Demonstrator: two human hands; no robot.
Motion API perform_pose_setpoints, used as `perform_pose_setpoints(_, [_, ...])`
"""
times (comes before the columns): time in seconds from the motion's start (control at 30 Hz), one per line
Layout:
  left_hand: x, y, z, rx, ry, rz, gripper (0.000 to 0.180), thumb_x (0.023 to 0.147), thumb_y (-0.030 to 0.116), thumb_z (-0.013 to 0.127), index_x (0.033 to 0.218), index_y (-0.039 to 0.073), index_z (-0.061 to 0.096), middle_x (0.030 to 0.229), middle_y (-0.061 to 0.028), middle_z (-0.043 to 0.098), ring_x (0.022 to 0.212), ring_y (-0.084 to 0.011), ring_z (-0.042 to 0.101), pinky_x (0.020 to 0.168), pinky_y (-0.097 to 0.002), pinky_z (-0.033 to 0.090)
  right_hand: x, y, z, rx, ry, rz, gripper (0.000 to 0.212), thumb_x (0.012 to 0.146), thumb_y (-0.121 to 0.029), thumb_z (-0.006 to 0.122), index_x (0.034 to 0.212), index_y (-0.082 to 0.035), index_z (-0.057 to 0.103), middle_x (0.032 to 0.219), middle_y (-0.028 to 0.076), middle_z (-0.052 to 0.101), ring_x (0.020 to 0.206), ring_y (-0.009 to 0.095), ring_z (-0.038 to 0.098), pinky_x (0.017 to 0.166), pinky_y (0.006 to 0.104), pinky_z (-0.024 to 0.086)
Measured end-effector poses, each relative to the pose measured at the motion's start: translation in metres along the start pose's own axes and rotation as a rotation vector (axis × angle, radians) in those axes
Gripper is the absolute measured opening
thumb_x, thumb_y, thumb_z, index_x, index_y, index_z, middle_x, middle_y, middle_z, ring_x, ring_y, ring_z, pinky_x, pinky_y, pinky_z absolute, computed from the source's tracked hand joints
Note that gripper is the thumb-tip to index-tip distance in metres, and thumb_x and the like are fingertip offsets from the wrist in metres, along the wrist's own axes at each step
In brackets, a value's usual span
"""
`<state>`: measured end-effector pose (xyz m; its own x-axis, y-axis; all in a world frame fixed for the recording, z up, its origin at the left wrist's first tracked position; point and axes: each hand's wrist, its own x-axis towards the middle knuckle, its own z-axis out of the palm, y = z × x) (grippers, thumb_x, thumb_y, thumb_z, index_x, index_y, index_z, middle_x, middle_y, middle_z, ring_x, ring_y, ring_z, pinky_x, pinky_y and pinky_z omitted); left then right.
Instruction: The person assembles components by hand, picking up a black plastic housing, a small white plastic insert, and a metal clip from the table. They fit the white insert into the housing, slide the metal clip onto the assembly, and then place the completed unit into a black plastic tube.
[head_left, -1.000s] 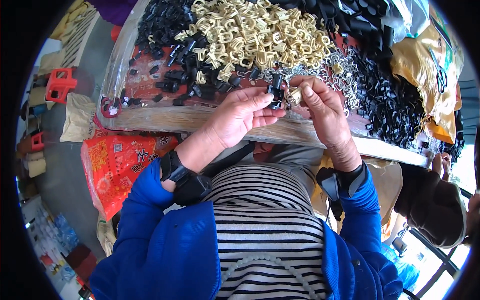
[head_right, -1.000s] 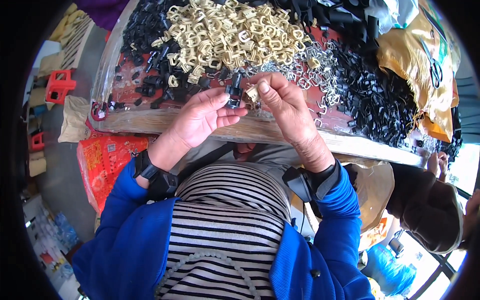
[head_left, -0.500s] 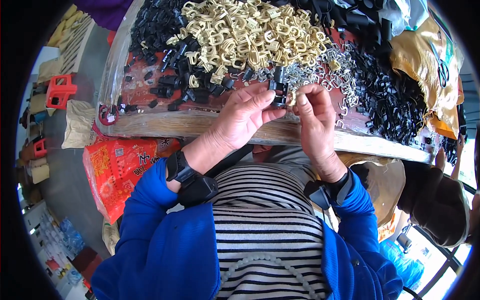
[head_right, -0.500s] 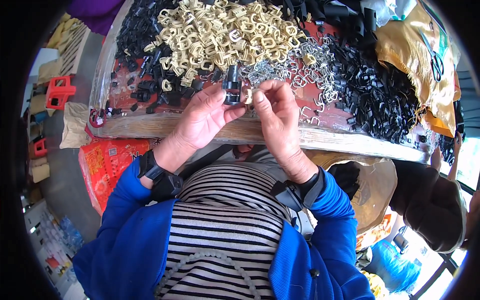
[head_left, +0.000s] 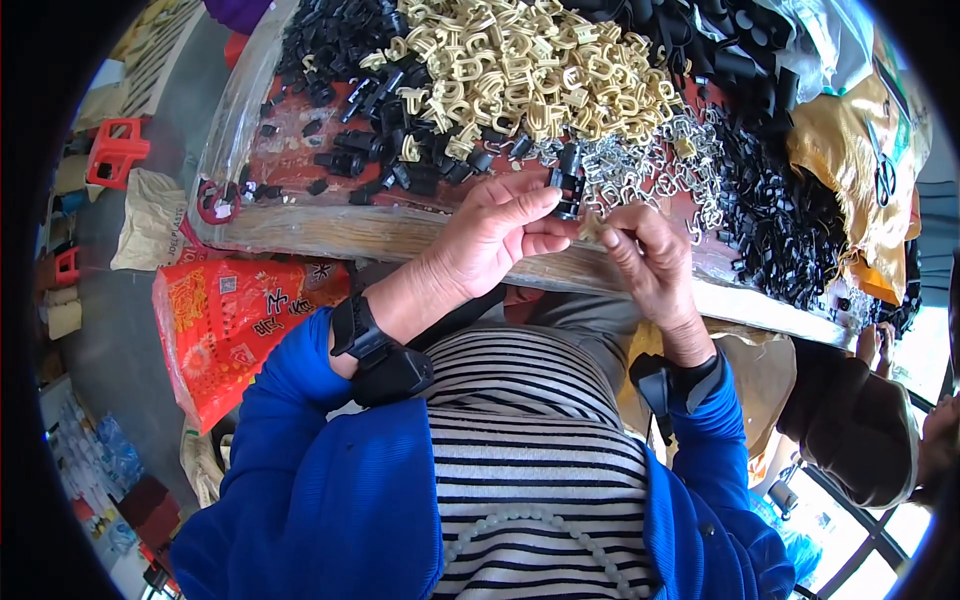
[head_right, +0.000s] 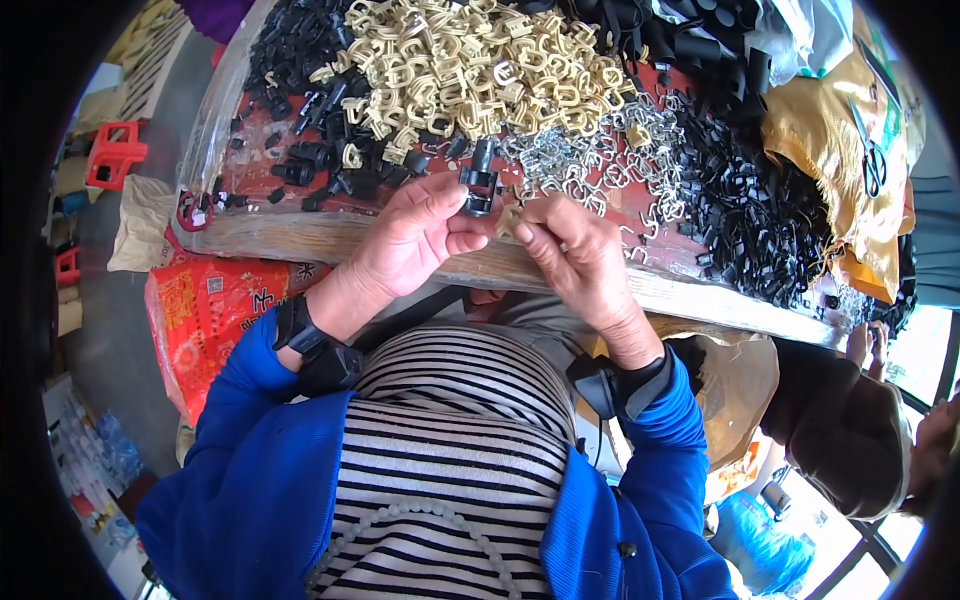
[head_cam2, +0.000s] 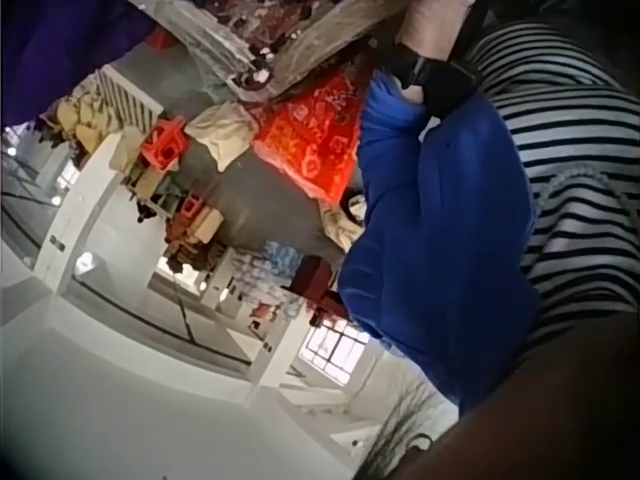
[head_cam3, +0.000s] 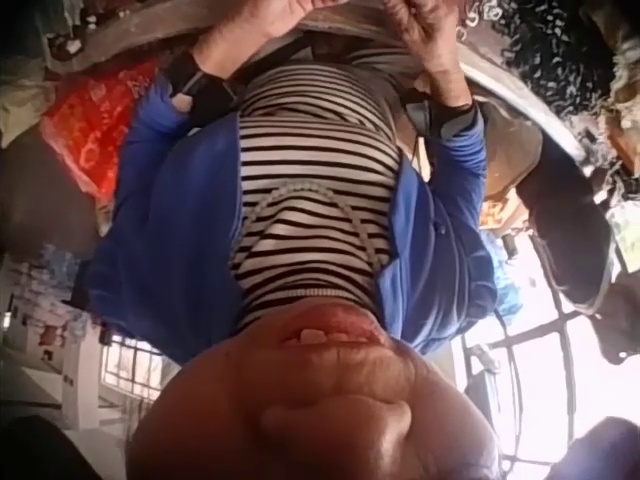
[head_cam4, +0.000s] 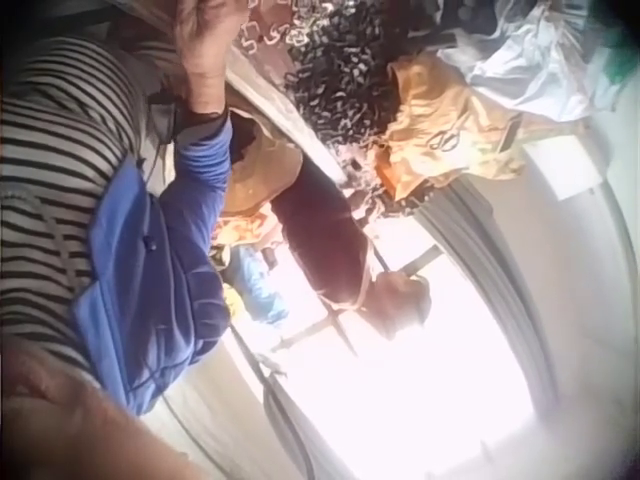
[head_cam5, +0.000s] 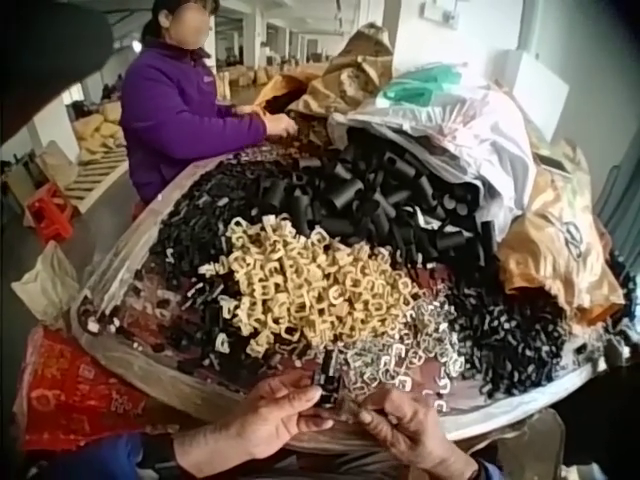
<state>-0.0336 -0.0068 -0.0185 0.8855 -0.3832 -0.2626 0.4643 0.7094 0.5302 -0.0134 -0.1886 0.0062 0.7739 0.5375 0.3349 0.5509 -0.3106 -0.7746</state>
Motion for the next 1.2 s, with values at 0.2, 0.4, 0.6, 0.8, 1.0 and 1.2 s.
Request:
perform_pose_setpoints(0.2, [-0.007,0.004,0.004,0.103,-0.049,-0.074,0.020,0.081,0.015,0.050,0.096,0.003,0.052,0.086,-0.0041,0.056,0.079,-0.0173,0.058,0.064,-0.0207,0.047,0.011,-0.011,-0.010,0.351,-0.047,0.141,0.011,0.080,-0.012,0.052,0.078,-0.002,0.049,0.068,-0.001,0.047,0.056,0.004,0.039,0.049,0.0173,0.032])
perform_pose_setpoints(0.4, [-0.010,0.000,0.002,0.082,-0.084,-0.104,0.024,0.080,0.019,0.051,0.097,0.002,0.052,0.086,-0.0044,0.057,0.079,-0.0171,0.058,0.064,-0.0195,0.047,0.014,-0.011,0.002,0.431,-0.080,0.255,0.011,0.080,-0.013,0.053,0.079,-0.002,0.049,0.069,-0.004,0.044,0.055,0.002,0.035,0.049,0.0151,0.029])
perform_pose_setpoints(0.6, [-0.009,0.003,-0.003,0.003,-0.052,-0.123,0.024,0.080,0.021,0.052,0.095,0.002,0.054,0.085,-0.0052,0.057,0.078,-0.0184,0.058,0.063,-0.0197,0.047,0.018,-0.015,0.015,0.651,-0.012,0.386,0.012,0.080,-0.014,0.052,0.079,-0.002,0.048,0.063,-0.005,0.041,0.051,0.002,0.031,0.045,0.0150,0.025])
perform_pose_setpoints(0.8, [-0.004,0.006,-0.007,-0.034,-0.054,-0.179,0.024,0.079,0.021,0.052,0.093,0.002,0.054,0.085,-0.0055,0.057,0.078,-0.0195,0.058,0.064,-0.0203,0.048,0.022,-0.007,0.013,0.844,-0.033,0.517,0.012,0.081,-0.014,0.051,0.079,-0.002,0.048,0.059,-0.006,0.039,0.049,0.002,0.029,0.043,0.0159,0.022])
perform_pose_setpoints(1.0, [-0.004,0.008,-0.005,-0.048,-0.034,-0.215,0.024,0.079,0.021,0.053,0.093,0.002,0.054,0.083,-0.0068,0.057,0.076,-0.0199,0.059,0.064,-0.0209,0.048,0.021,-0.003,0.019,0.786,0.014,0.537,0.009,0.081,-0.012,0.051,0.080,-0.003,0.048,0.061,-0.005,0.041,0.049,0.002,0.031,0.043,0.0160,0.024])
perform_pose_setpoints(1.2, [-0.007,0.009,-0.005,0.021,-0.024,-0.204,0.023,0.080,0.018,0.051,0.095,0.000,0.053,0.084,-0.0093,0.057,0.078,-0.0206,0.058,0.064,-0.0213,0.048,0.026,-0.006,0.031,0.660,0.105,0.439,0.006,0.079,-0.008,0.052,0.080,-0.003,0.049,0.066,-0.004,0.046,0.052,0.003,0.038,0.046,0.0156,0.030])
